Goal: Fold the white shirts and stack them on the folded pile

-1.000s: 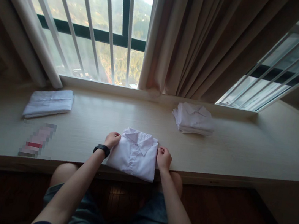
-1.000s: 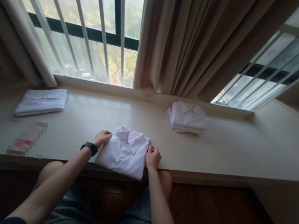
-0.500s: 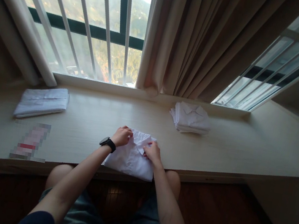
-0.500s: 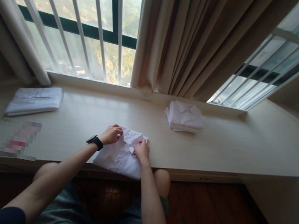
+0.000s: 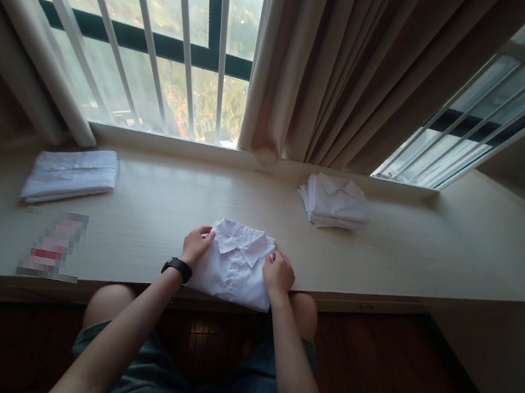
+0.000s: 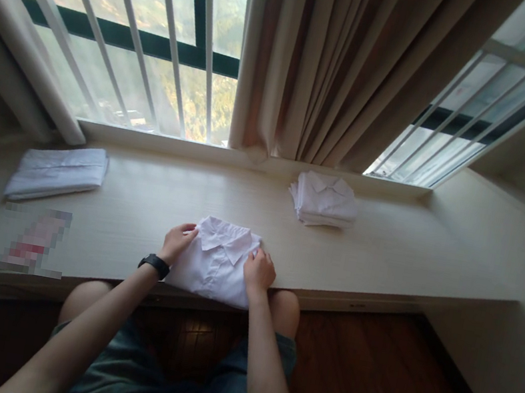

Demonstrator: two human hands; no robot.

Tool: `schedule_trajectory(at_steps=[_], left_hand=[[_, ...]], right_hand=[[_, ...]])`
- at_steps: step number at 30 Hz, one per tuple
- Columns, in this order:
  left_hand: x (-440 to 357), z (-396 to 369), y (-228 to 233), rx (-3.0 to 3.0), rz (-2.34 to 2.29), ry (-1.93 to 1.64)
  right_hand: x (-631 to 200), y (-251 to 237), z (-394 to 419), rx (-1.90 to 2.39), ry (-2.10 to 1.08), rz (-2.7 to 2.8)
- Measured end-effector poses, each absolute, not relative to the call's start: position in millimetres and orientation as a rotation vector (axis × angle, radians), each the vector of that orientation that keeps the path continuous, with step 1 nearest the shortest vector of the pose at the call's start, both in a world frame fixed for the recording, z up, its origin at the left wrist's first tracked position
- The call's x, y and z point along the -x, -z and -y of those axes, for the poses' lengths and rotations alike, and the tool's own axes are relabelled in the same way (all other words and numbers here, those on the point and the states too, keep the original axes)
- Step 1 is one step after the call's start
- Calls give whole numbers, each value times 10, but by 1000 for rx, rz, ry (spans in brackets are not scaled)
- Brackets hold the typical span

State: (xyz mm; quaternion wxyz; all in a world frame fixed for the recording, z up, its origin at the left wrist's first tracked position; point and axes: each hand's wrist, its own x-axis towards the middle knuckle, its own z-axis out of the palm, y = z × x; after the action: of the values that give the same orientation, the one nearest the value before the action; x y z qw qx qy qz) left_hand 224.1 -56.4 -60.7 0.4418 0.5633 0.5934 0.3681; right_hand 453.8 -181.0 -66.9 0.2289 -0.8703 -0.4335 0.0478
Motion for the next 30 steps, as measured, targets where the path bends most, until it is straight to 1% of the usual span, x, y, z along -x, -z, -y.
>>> schedule_trajectory(at_steps=[6, 12, 23, 27, 30], left_hand=[[-2182, 423, 605, -1142, -1420, -905], [-2095, 403, 612, -1180, -1424, -873], [-2180, 258, 689, -1291, -1513, -796], [-2230, 274, 697, -1264, -1408, -818], [-2253, 314, 730, -1233, -1351, -762]], right_hand=[[-4647, 629, 1656, 2408, -180, 1275], [-4730, 646, 1579, 2363, -280, 1137], [-4941, 782, 1350, 2016, -470, 968], [-4955, 922, 1425, 1907, -504, 828], [-4987, 1011, 1487, 1888, -496, 731]])
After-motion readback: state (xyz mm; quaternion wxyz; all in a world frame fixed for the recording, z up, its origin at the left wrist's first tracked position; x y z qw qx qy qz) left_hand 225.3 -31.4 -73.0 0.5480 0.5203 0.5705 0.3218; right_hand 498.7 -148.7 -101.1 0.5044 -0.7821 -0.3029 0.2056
